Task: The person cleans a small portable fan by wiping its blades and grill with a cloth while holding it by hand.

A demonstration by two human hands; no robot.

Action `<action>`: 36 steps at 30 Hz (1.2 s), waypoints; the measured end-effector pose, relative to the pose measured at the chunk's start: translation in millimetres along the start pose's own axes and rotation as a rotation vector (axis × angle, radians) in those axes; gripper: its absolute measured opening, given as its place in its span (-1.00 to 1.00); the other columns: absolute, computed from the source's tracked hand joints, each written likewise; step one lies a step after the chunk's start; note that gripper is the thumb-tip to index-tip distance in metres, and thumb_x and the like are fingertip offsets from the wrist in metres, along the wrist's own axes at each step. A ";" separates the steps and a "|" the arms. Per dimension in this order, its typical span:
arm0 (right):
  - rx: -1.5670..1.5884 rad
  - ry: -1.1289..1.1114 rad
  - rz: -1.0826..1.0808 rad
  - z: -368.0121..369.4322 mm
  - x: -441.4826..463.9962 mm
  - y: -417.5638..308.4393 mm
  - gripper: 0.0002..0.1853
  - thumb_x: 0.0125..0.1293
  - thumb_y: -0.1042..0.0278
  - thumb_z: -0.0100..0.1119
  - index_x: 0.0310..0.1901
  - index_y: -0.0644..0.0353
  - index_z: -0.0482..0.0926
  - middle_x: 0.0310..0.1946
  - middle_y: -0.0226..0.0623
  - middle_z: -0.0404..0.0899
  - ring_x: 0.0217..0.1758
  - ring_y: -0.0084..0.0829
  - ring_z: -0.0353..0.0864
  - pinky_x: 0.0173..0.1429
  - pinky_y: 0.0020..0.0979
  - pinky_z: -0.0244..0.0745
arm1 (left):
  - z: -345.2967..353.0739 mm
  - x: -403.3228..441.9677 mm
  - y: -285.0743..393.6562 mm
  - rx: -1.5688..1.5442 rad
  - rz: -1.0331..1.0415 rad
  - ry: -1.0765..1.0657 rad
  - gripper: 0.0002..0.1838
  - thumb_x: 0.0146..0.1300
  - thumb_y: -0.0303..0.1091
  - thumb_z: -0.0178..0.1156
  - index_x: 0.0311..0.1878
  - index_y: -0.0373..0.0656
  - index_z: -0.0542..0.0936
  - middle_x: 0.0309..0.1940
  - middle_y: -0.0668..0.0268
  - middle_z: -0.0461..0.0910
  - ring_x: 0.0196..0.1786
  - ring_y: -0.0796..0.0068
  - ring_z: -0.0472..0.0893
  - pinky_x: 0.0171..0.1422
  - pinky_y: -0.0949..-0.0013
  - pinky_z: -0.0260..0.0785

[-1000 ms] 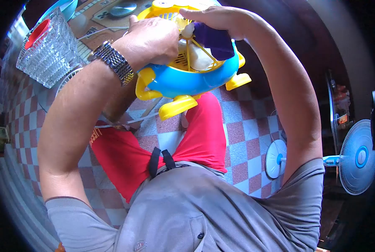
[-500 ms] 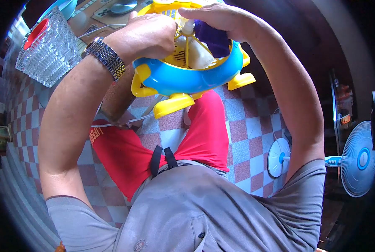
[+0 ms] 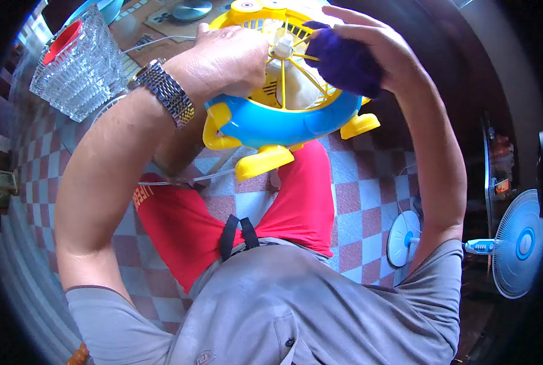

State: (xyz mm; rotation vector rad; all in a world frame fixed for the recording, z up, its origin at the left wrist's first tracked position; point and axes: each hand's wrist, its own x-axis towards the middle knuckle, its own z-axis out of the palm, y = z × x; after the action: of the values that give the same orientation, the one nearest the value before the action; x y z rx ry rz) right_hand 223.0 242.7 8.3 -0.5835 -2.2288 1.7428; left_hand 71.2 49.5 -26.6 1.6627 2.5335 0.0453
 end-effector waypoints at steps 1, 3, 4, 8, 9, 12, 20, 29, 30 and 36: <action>0.088 -0.039 0.004 -19.2 -2.3 -2.2 -0.46 0.45 0.30 0.24 0.43 0.23 0.49 0.23 0.00 0.66 0.21 -0.25 0.76 0.32 -0.24 0.69 | -0.2 -1.8 0.3 -0.002 0.008 0.009 -0.56 0.19 -0.47 0.25 0.17 -0.13 0.70 0.05 0.09 0.75 0.22 0.11 0.69 0.38 -0.16 0.34; 0.255 -0.066 -0.033 -48.6 -8.6 -13.9 -0.48 0.48 0.24 0.21 0.39 0.31 0.50 0.30 -0.01 0.62 0.31 -0.22 0.70 0.39 -0.19 0.62 | -0.4 -3.0 0.5 -0.006 0.026 0.031 -0.58 0.19 -0.47 0.25 0.16 -0.14 0.70 0.04 0.08 0.75 0.22 0.11 0.69 0.39 -0.14 0.34; 0.240 -0.149 -0.179 -44.1 -22.8 -22.8 -0.46 0.46 0.20 0.26 0.37 0.30 0.51 0.28 -0.04 0.63 0.29 -0.24 0.70 0.37 -0.22 0.64 | -1.6 -0.5 -1.3 0.009 0.032 0.008 -0.59 0.20 -0.46 0.25 0.15 -0.14 0.70 0.02 0.06 0.75 0.20 0.08 0.69 0.37 -0.10 0.37; 0.171 -0.111 -0.167 -69.8 -40.2 -30.1 -0.44 0.38 0.11 0.37 0.29 0.27 0.58 0.17 -0.09 0.68 0.18 -0.30 0.74 0.30 -0.26 0.68 | -4.5 -0.3 -6.1 0.010 0.052 -0.011 -0.60 0.21 -0.35 0.29 0.14 -0.18 0.69 0.01 0.02 0.75 0.17 0.05 0.70 0.33 -0.03 0.43; 0.152 -0.069 -0.114 -80.7 -42.5 -28.2 -0.44 0.36 0.10 0.40 0.27 0.27 0.59 0.14 -0.10 0.69 0.15 -0.31 0.75 0.28 -0.26 0.69 | -5.7 -2.4 -6.1 -0.006 0.049 -0.009 -0.58 0.20 -0.31 0.31 0.13 -0.19 0.69 0.01 0.01 0.75 0.17 0.05 0.70 0.33 -0.03 0.43; -0.018 -0.062 0.086 -91.2 -53.4 -20.5 -0.41 0.29 0.02 0.47 0.23 0.25 0.64 0.05 -0.17 0.74 0.05 -0.36 0.77 0.24 -0.30 0.69 | -4.4 -5.2 -9.5 -0.029 0.050 0.014 -0.48 0.17 -0.10 0.39 0.12 -0.22 0.67 0.01 -0.01 0.75 0.16 0.02 0.70 0.31 0.00 0.46; -0.991 -0.281 0.165 -86.9 -66.5 -49.1 -0.64 0.14 0.37 0.51 -0.02 0.25 0.79 -0.07 -0.20 0.77 0.01 -0.31 0.77 0.31 -0.32 0.65 | -16.9 -2.4 -2.9 -0.032 0.059 -0.082 -0.34 0.12 0.02 0.44 0.16 -0.27 0.63 0.04 -0.05 0.72 0.15 0.03 0.71 0.30 0.08 0.52; 0.041 0.048 -0.168 -125.2 -32.9 -22.2 -0.63 0.37 0.22 0.39 0.15 0.13 0.65 -0.06 -0.29 0.72 0.03 -0.43 0.75 0.26 -0.40 0.65 | -26.7 -2.5 -11.7 -0.136 0.046 -0.208 -0.08 0.00 0.05 0.52 0.39 -0.26 0.49 0.11 -0.02 0.70 0.18 0.04 0.70 0.33 0.15 0.57; -0.113 -0.012 -0.216 -120.7 -31.7 -16.5 -0.64 0.43 0.14 0.36 0.15 0.11 0.64 -0.04 -0.26 0.71 0.06 -0.44 0.74 0.24 -0.40 0.66 | -23.8 -1.8 -14.6 -0.132 0.068 -0.199 -0.06 -0.01 0.06 0.54 0.41 -0.24 0.48 0.08 -0.01 0.71 0.17 0.07 0.71 0.27 0.16 0.59; -0.893 0.057 -0.465 -41.5 -28.7 -24.9 -0.60 0.40 0.09 0.37 0.16 0.10 0.62 -0.07 -0.17 0.71 0.06 -0.29 0.78 0.13 -0.33 0.76 | -16.2 -0.7 -19.6 -0.120 0.148 -0.137 -0.13 0.00 0.11 0.53 0.33 -0.21 0.56 0.05 0.01 0.73 0.13 0.11 0.72 0.28 0.15 0.52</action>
State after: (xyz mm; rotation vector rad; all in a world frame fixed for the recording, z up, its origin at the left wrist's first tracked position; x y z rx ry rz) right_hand 262.5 260.4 44.2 -0.2128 -2.7349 0.4609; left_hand 51.8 41.6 -12.1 1.7388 2.2597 0.0906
